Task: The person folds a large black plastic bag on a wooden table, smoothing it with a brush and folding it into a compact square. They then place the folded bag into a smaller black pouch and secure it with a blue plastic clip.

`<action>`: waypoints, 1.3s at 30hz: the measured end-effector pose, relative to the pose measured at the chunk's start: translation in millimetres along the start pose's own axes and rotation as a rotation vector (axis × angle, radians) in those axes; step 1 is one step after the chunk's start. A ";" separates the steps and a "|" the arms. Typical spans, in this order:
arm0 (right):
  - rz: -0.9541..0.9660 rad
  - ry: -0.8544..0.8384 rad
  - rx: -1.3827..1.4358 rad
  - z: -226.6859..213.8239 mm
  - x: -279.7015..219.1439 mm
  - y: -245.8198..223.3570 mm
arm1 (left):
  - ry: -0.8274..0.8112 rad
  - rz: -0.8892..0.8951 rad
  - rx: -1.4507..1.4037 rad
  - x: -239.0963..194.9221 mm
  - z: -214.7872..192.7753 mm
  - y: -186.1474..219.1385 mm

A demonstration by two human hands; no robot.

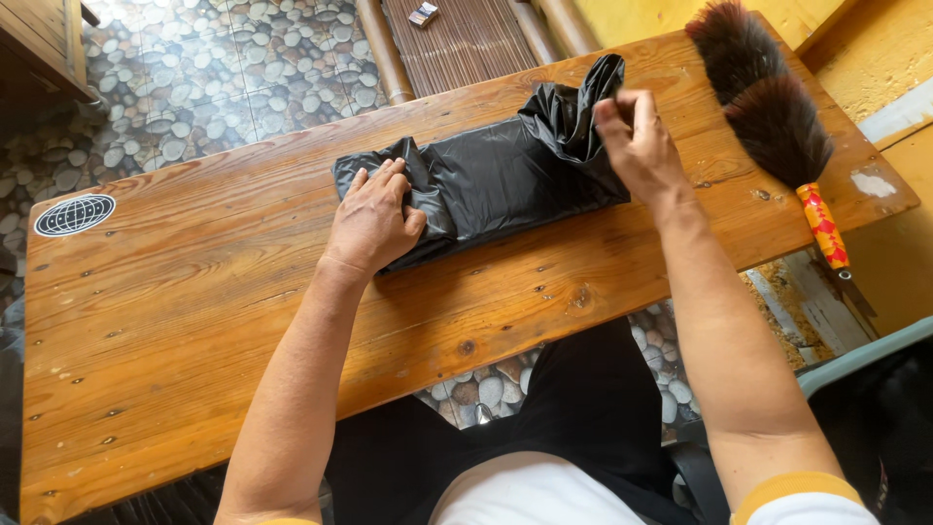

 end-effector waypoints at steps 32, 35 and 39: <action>-0.413 0.000 -0.913 76.3 65.1 57.5 | -0.008 -0.015 0.196 4.3 -6.4 15.8; -0.446 0.066 -0.922 79.6 65.9 60.8 | -0.070 -0.049 0.243 6.4 -9.5 20.1; -0.434 0.068 -0.932 82.9 61.4 58.6 | -0.114 -0.015 0.295 -3.5 -33.2 41.6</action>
Point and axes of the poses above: each hand's wrist, its own x-axis towards the middle knuckle, its own z-axis out of the palm, y = z × x, the point moved 2 cm from there along x, towards the middle knuckle, and after that the axes turned 15 degrees about -y, right-handed, at the moved point
